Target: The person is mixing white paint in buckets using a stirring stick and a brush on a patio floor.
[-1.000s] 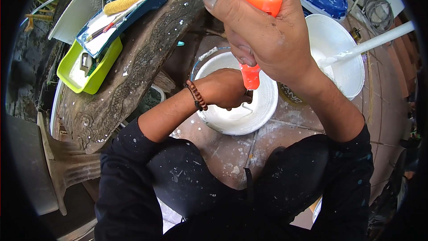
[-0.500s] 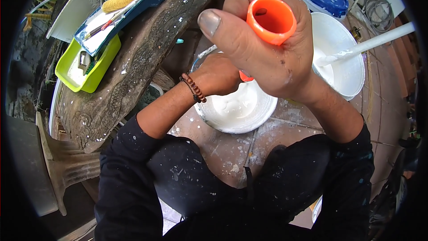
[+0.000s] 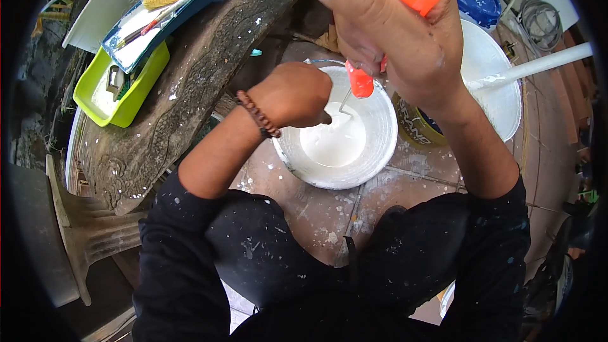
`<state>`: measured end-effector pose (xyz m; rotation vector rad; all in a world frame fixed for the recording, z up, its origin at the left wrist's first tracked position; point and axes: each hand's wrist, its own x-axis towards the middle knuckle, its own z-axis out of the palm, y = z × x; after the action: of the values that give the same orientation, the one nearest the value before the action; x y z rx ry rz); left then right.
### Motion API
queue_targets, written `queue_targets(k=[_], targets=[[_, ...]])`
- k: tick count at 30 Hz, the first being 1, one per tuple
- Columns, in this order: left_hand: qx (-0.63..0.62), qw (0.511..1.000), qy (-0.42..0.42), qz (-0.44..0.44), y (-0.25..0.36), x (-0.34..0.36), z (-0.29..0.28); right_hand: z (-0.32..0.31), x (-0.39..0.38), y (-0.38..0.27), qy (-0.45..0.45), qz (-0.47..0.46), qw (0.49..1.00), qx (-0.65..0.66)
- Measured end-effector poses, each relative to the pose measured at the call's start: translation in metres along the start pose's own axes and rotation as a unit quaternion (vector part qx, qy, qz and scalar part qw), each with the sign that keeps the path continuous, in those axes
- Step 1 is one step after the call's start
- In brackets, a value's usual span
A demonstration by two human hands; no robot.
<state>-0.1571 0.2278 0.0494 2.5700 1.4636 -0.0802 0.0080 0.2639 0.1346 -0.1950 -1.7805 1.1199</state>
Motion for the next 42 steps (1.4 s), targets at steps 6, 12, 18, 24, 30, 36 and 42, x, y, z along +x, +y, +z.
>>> queue_targets(k=[6, 12, 18, 24, 30, 36, 42], targets=[[-0.454, 0.85, -0.145, 0.226, 0.058, -0.017, -0.041, -0.005, 0.0, -0.011, 0.049, 0.158, 0.981, 0.101], [-0.862, 0.316, -0.291, 0.27, 0.178, -0.051, -0.059, -0.01, 0.003, -0.005, 0.086, 0.156, 0.973, 0.147], [-0.879, 0.25, -0.246, 0.322, 0.175, -0.055, -0.044, -0.011, 0.003, 0.007, -0.013, 0.048, 0.995, 0.084], [-0.903, 0.214, -0.274, 0.254, 0.154, -0.058, -0.05, -0.015, 0.01, 0.011, -0.022, 0.064, 0.992, 0.104], [-0.885, 0.273, -0.319, 0.2, 0.13, -0.031, -0.032, -0.011, 0.015, 0.019, -0.054, 0.031, 0.991, 0.115], [-0.872, 0.485, 0.044, -0.051, 0.081, -0.023, -0.061, 0.018, 0.027, -0.006, 0.265, 0.245, 0.915, 0.178], [-0.832, 0.52, 0.192, -0.03, 0.085, -0.035, -0.086, -0.046, 0.021, 0.02, 0.052, 0.129, 0.97, 0.198]])
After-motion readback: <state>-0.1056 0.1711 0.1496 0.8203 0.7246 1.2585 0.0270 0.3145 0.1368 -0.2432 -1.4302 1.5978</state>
